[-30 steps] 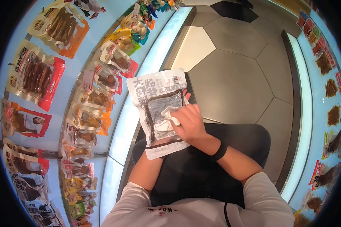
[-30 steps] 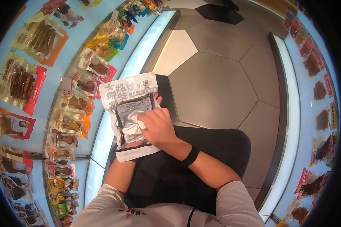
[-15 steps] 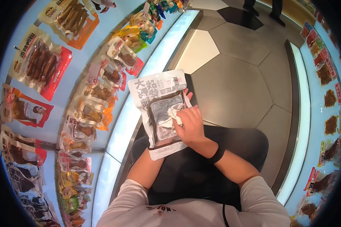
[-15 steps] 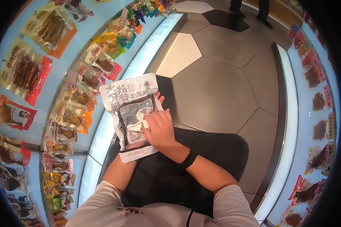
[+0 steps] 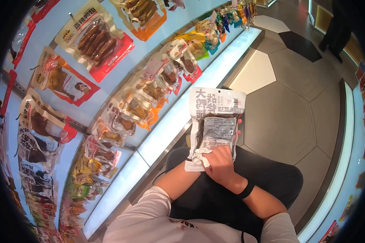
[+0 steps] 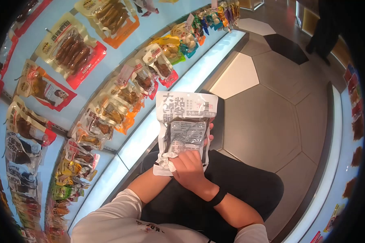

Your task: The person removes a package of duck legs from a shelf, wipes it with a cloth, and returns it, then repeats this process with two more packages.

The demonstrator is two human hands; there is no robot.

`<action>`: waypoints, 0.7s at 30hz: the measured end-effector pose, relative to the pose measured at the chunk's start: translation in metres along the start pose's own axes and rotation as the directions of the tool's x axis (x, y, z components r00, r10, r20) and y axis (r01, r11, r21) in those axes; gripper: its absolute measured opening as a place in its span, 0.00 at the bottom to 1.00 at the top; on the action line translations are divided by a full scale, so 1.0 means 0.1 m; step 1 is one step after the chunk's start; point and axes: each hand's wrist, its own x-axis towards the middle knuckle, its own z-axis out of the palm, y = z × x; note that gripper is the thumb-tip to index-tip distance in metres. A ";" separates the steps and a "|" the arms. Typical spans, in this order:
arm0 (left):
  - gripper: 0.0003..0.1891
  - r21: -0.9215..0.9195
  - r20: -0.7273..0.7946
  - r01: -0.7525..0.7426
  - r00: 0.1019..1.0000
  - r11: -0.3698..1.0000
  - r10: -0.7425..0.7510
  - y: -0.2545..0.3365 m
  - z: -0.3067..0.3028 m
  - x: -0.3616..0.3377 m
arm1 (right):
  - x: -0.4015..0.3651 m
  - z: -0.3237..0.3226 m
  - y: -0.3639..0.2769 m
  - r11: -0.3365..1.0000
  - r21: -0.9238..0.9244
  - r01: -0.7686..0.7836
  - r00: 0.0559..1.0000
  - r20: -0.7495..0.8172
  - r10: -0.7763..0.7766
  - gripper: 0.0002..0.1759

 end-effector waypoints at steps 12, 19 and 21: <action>0.31 -0.017 -0.067 -0.137 0.989 0.990 0.136 0.13 0.12 -0.84 | 0.26 -0.69 0.27 0.768 0.519 -0.375 0.785 -0.263 0.561 0.09; 0.28 0.217 0.149 -0.444 0.895 0.869 0.420 0.54 0.81 -2.09 | -0.03 -0.70 1.11 0.719 0.501 -0.482 0.708 -0.260 0.656 0.14; 0.29 0.516 0.161 -0.568 0.800 0.642 0.578 0.78 1.43 -2.53 | -0.09 -0.64 1.24 0.726 0.478 -0.494 0.710 -0.261 0.654 0.16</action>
